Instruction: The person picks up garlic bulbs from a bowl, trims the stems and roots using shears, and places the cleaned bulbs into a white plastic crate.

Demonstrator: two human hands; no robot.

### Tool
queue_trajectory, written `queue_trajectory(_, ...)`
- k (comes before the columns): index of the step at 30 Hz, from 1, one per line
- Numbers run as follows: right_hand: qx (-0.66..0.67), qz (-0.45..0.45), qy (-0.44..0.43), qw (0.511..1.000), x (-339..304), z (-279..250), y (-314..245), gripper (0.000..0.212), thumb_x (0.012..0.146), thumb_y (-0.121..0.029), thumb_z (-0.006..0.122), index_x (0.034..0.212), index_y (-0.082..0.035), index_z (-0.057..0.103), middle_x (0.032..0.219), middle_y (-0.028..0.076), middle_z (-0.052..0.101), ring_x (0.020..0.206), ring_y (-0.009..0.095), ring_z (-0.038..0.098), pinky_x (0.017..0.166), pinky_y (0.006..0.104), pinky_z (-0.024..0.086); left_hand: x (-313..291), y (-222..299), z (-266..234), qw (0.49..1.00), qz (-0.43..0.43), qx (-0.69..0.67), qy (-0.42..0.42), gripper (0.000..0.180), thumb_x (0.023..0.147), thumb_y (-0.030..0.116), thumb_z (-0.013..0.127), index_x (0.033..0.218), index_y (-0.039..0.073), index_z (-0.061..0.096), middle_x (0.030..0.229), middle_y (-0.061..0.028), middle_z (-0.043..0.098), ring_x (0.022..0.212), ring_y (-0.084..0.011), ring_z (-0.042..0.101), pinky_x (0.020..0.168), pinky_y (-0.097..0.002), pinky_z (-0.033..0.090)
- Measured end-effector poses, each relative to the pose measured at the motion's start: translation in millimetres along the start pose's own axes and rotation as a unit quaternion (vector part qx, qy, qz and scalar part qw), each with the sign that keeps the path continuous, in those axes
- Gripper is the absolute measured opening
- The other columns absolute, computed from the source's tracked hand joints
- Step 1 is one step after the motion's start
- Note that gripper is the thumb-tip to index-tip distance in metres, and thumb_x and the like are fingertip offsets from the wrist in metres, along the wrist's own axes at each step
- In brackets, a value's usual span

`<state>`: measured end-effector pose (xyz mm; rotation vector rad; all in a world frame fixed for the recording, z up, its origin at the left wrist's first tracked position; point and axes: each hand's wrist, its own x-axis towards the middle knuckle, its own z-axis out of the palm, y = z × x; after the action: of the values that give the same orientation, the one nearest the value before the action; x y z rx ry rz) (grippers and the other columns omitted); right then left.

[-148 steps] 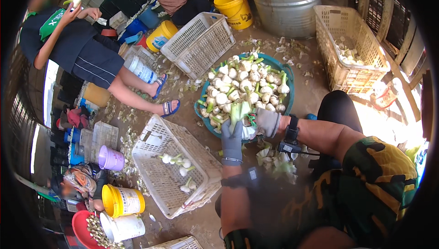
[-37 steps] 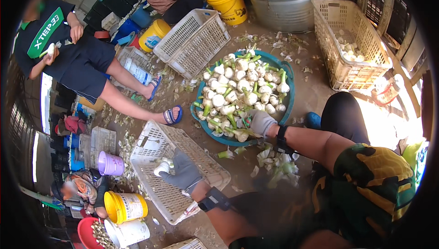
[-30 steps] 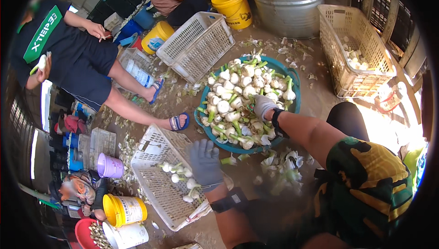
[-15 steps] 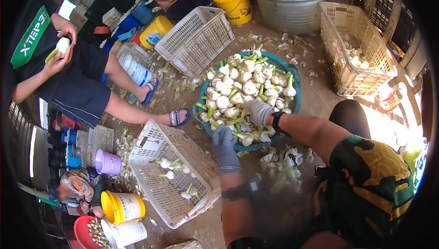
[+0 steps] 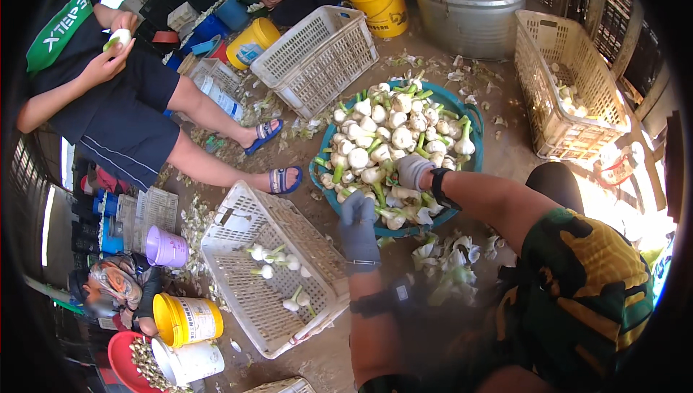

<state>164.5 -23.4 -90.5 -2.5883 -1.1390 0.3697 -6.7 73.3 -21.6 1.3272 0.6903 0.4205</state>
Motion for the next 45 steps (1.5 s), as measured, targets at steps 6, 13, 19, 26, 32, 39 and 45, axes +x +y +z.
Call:
queue_trajectory(6, 0.092, -0.242, 0.184, 0.948, -42, -8, -16, 0.025, 0.068, -0.026, 0.068, 0.068, -0.004, 0.057, 0.061, 0.015, 0.057, 0.064, 0.033, 0.059, 0.059, 0.037, 0.049, 6, -33, 9, 0.92, 0.227, 0.317, -0.033, 0.068, 0.069, 0.018, 0.074, 0.123, -0.003, 0.038, 0.112, -0.0146, 0.051, 0.098, -0.0218, 0.052, 0.085, -0.0315, 0.044)
queue_trajectory(13, 0.05, -0.309, 0.167, 0.935, -49, -14, -6, 0.021, 0.065, -0.025, 0.066, 0.069, -0.006, 0.058, 0.062, 0.013, 0.058, 0.064, 0.031, 0.06, 0.058, 0.0368, 0.048, -9, -35, 7, 0.933, 0.244, 0.253, -0.074, 0.068, 0.066, 0.013, 0.075, 0.121, -0.001, 0.038, 0.111, -0.0147, 0.046, 0.097, -0.0217, 0.051, 0.085, -0.0327, 0.044)
queue_trajectory(19, 0.005, -0.274, 0.109, 0.955, -76, -40, 3, 0.028, 0.065, -0.032, 0.068, 0.07, -0.006, 0.06, 0.064, 0.016, 0.059, 0.068, 0.035, 0.059, 0.062, 0.0396, 0.048, -32, -15, 20, 0.89, 0.28, 0.349, -0.09, 0.074, 0.063, 0.015, 0.077, 0.125, 0.001, 0.037, 0.117, -0.0189, 0.042, 0.107, -0.0284, 0.046, 0.092, -0.0368, 0.039)
queue_trajectory(26, -0.024, -0.228, -0.005, 0.973, -94, -65, -15, 0.03, 0.064, -0.032, 0.07, 0.069, -0.004, 0.061, 0.065, 0.018, 0.058, 0.069, 0.036, 0.059, 0.062, 0.039, 0.048, -33, -32, 13, 0.964, 0.19, 0.124, -0.138, 0.065, 0.067, 0.009, 0.073, 0.124, 0.003, 0.041, 0.113, -0.0147, 0.049, 0.092, -0.0238, 0.055, 0.077, -0.0304, 0.048)
queue_trajectory(32, -0.084, -0.222, 0.016, 0.971, -112, -59, -20, 0.024, 0.064, -0.026, 0.069, 0.069, -0.003, 0.063, 0.064, 0.018, 0.058, 0.067, 0.035, 0.06, 0.06, 0.0383, 0.047, -30, -26, 8, 0.973, -0.038, -0.111, -0.198, 0.048, 0.08, 0.013, 0.059, 0.124, 0.005, 0.041, 0.103, -0.0099, 0.053, 0.082, -0.0178, 0.056, 0.063, -0.0301, 0.047)
queue_trajectory(39, 0.092, -0.277, 0.112, 0.95, -121, -50, -10, 0.019, 0.066, -0.013, 0.067, 0.08, -0.002, 0.061, 0.066, 0.016, 0.058, 0.06, 0.032, 0.057, 0.058, 0.0368, 0.048, -52, -15, 30, 0.987, 0.032, -0.094, -0.128, 0.044, 0.083, 0.018, 0.058, 0.122, 0.004, 0.042, 0.101, -0.008, 0.053, 0.083, -0.0161, 0.055, 0.056, -0.0246, 0.044)
queue_trajectory(45, -0.044, -0.258, 0.044, 0.964, -118, -50, -22, 0.013, 0.069, -0.012, 0.06, 0.078, -0.004, 0.064, 0.067, 0.014, 0.06, 0.066, 0.031, 0.06, 0.06, 0.0359, 0.048, -43, -8, 25, 0.983, -0.009, -0.148, -0.112, 0.032, 0.087, 0.025, 0.054, 0.112, 0.005, 0.05, 0.091, -0.006, 0.058, 0.067, -0.0131, 0.055, 0.046, -0.0249, 0.04)
